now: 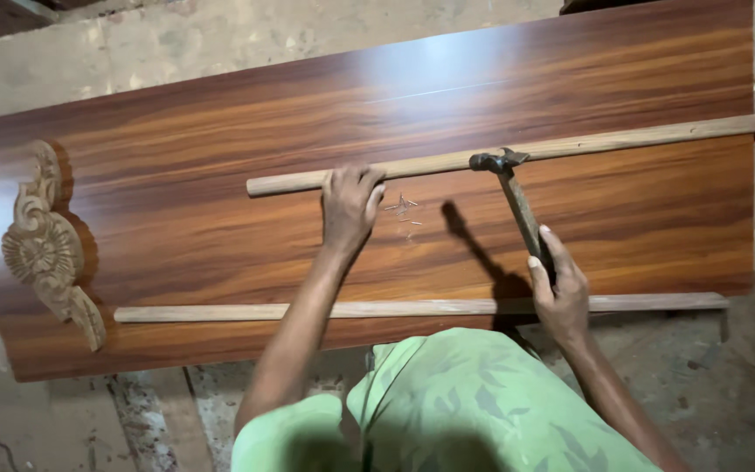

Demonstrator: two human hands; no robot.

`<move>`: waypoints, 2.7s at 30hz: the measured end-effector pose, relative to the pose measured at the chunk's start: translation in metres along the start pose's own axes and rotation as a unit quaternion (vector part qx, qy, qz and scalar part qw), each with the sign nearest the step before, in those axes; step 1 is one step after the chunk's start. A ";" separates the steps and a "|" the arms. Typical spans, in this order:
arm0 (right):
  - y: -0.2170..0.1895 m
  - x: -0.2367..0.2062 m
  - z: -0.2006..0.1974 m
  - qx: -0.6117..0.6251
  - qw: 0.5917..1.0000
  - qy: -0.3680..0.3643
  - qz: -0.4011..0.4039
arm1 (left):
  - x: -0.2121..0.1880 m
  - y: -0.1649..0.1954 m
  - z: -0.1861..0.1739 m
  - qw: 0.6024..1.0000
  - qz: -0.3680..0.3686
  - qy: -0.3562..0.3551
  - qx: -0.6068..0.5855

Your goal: The person cuts wooden strips using a saw and hammers them onto a wooden panel. The person applies a substance from a container to the back of the strips before securing them to the panel.

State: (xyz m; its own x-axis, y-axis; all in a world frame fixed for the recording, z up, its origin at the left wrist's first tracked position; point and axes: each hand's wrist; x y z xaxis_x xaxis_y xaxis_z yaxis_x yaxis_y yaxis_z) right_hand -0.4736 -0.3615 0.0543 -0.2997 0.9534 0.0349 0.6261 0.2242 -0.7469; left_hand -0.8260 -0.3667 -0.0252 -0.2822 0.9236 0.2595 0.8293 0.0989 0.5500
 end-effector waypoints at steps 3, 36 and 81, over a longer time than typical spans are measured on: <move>0.007 -0.007 0.003 -0.016 1.000 -0.004 -0.018 | -0.017 0.000 -0.012 0.991 -0.032 -0.126 -0.013; -0.014 0.026 0.048 -0.170 0.979 -0.094 -0.064 | 0.017 -0.008 -0.012 0.890 -0.365 -0.062 -0.265; -0.070 0.063 0.043 -0.174 0.951 -0.150 -0.207 | 0.007 -0.033 0.033 0.993 -0.070 0.030 -0.088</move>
State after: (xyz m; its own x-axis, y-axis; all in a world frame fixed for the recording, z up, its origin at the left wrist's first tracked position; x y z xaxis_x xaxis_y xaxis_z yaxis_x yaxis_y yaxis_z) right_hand -0.5674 -0.3257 0.0801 -0.7319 0.6797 0.0486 0.5942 0.6715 -0.4427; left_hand -0.8397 -0.3513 -0.0674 -0.4218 0.8808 0.2149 0.6845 0.1539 0.7125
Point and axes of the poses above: each hand's wrist, its own x-axis towards the middle knuckle, its own z-axis out of the palm, y = z × x, and after that the axes turned 6 degrees about -z, right-handed
